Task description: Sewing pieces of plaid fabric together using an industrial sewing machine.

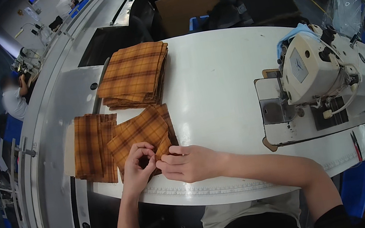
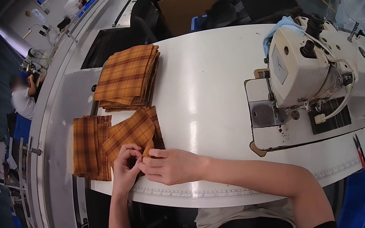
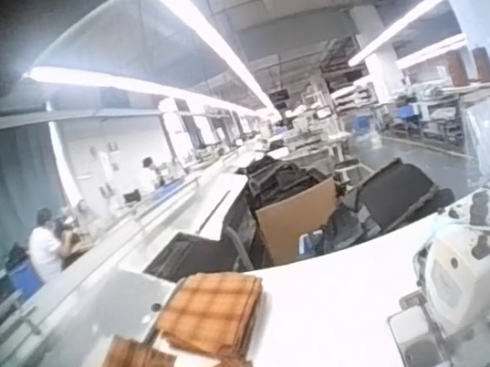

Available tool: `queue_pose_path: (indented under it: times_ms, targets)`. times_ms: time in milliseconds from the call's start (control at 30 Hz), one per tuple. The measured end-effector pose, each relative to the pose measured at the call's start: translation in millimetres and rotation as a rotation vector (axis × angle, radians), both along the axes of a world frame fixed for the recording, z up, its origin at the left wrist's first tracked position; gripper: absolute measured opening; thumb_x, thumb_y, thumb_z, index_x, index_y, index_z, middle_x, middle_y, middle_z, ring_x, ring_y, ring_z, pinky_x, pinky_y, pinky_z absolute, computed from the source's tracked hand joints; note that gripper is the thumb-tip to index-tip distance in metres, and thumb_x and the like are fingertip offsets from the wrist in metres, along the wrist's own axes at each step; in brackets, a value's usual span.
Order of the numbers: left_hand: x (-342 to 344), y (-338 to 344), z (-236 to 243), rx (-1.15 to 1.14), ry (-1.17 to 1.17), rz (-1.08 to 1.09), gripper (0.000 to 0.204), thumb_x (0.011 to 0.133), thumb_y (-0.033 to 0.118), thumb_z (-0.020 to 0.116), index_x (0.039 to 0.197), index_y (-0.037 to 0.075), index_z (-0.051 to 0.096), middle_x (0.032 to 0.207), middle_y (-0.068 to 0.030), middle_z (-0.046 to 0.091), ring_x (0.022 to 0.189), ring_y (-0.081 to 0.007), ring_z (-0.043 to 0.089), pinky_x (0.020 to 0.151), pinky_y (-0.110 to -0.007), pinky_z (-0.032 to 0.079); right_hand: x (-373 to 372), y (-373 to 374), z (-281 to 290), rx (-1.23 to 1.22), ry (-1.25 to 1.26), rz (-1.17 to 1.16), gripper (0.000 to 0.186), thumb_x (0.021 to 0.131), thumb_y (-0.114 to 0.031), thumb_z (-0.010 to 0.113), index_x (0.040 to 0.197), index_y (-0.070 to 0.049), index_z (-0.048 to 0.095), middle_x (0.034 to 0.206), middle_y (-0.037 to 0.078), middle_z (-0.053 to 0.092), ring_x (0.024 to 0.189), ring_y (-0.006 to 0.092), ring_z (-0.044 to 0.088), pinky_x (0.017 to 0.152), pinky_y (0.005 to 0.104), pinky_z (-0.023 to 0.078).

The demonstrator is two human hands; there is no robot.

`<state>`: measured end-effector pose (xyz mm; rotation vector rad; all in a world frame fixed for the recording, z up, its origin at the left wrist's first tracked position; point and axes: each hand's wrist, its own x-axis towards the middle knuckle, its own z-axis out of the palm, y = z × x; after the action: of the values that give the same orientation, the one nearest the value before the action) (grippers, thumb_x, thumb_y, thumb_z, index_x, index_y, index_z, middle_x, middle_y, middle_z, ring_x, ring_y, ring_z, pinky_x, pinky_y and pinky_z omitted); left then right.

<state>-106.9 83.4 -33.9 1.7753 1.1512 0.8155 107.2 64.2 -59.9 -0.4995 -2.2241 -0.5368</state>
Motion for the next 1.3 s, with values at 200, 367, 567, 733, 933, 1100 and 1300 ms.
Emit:
queue_pose_path:
  times_ms: [200,367,567,733,933,1100,1300]
  targets:
    - [-2,1,0,-0.047,0.002,0.011,0.003,0.087,0.0,0.064,0.088,0.001,0.061,0.113,-0.003,0.053,0.1,-0.0107,0.053,0.088,-0.024,0.042,-9,6,3,0.01,-0.045,-0.052,0.01,0.075,-0.015,0.064,0.081,-0.009,0.069,0.102,-0.001,0.059,0.105,0.0165,0.05,0.104,0.0344,0.035]
    - [-10,7,-1,-0.098,-0.155,0.027,0.002,0.088,-0.003,0.061,0.088,-0.001,0.062,0.115,-0.0036,0.052,0.1,-0.0095,0.053,0.086,-0.023,0.043,1,6,3,0.026,-0.074,-0.047,0.007,0.075,-0.015,0.064,0.079,-0.01,0.067,0.098,-0.001,0.058,0.103,0.0157,0.05,0.103,0.0347,0.035]
    - [-12,8,-5,-0.115,-0.18,-0.039,0.003,0.088,-0.004,0.061,0.089,-0.001,0.062,0.117,-0.0039,0.05,0.101,-0.0093,0.054,0.084,-0.023,0.045,-17,10,-1,0.102,0.061,-0.048,0.008,0.078,-0.016,0.063,0.08,-0.009,0.067,0.099,-0.001,0.058,0.103,0.0157,0.05,0.102,0.0353,0.037]
    - [-12,8,-6,-0.093,-0.195,0.037,0.003,0.089,-0.004,0.06,0.09,-0.001,0.061,0.117,-0.0042,0.05,0.095,-0.0087,0.055,0.081,-0.023,0.047,-12,9,-1,0.003,-0.042,-0.061,0.008,0.079,-0.015,0.063,0.081,-0.008,0.065,0.1,0.002,0.059,0.104,0.0173,0.051,0.102,0.0364,0.037]
    - [-11,5,-2,-0.171,-0.228,-0.002,0.004,0.089,-0.004,0.059,0.089,-0.001,0.059,0.115,-0.0039,0.049,0.087,-0.0087,0.056,0.077,-0.022,0.047,4,8,0,-0.296,0.155,-0.152,0.022,0.078,-0.017,0.069,0.094,-0.003,0.063,0.103,0.005,0.059,0.097,0.022,0.056,0.089,0.0356,0.045]
    - [-5,2,-4,-0.072,-0.023,0.007,0.006,0.085,-0.002,0.062,0.089,0.0,0.058,0.111,-0.0036,0.049,0.096,-0.0113,0.053,0.084,-0.023,0.043,-8,15,-6,-0.722,0.367,-0.099,0.041,0.079,-0.022,0.074,0.113,-0.004,0.06,0.101,0.009,0.059,0.087,0.0259,0.061,0.076,0.0354,0.051]
    - [-2,-1,-6,0.048,0.087,-0.028,0.009,0.083,-0.002,0.062,0.09,0.0,0.057,0.108,-0.0041,0.049,0.097,-0.0128,0.05,0.087,-0.024,0.041,-31,19,-11,-0.713,0.263,-0.186,0.019,0.074,-0.011,0.068,0.089,-0.003,0.059,0.089,0.009,0.059,0.083,0.0234,0.062,0.072,0.0355,0.052]
